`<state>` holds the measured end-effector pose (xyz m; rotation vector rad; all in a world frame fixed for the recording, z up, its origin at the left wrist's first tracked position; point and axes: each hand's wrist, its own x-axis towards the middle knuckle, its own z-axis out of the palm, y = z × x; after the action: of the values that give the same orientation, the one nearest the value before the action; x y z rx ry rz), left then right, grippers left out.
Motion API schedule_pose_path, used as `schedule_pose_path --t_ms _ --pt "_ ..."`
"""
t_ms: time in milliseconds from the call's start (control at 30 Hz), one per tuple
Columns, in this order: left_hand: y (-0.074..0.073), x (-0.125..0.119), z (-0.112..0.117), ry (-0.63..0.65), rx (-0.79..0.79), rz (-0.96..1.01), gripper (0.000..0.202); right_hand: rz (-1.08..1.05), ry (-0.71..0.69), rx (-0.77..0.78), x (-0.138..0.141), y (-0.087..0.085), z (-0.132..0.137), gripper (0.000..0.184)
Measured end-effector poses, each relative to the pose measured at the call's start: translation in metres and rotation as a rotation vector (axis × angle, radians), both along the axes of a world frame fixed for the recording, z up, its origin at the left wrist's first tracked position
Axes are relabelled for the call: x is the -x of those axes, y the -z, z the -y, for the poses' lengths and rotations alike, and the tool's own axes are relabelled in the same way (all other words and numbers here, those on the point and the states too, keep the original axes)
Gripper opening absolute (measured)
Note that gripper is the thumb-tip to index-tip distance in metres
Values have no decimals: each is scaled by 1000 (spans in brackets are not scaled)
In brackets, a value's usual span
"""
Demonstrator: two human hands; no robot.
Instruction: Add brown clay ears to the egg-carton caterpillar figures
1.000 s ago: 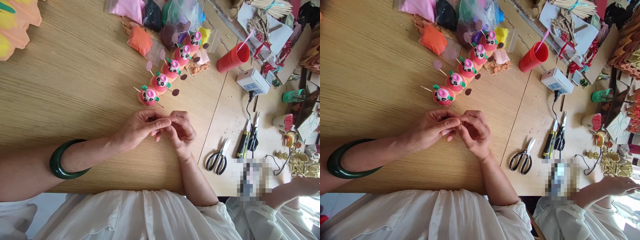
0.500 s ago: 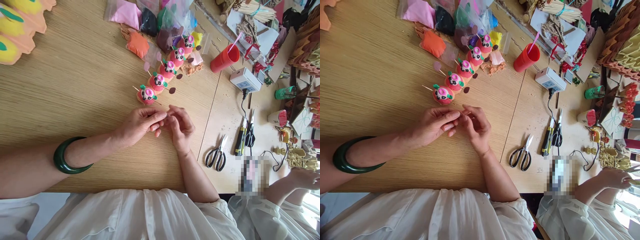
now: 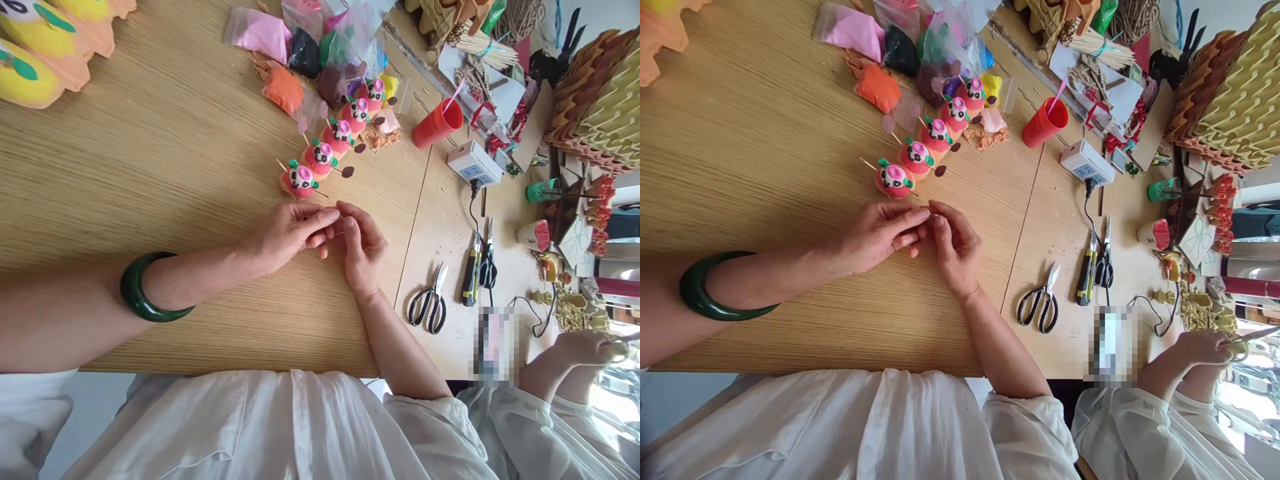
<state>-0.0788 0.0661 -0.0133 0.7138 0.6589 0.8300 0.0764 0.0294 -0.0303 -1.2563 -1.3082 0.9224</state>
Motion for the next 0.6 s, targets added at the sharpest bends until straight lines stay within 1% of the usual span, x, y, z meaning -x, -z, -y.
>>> schedule_pose_path --t_ms 100,200,300,433,533,600 --pt "0 0 1 34 -66 -42 35 81 -15 -12 -1 2 8 31" --pt "-1 0 2 69 -110 -85 39 152 19 -74 -4 7 12 24" --pt "-2 -1 2 49 -74 -47 37 186 20 -176 -7 8 10 18" --pt "-1 -1 1 65 -5 20 31 219 34 -287 -6 3 6 23" --pt "3 0 -1 88 1 24 25 239 75 -312 -6 0 6 23" --pt "6 1 -1 83 -27 -6 26 234 71 -301 -6 -2 7 24"
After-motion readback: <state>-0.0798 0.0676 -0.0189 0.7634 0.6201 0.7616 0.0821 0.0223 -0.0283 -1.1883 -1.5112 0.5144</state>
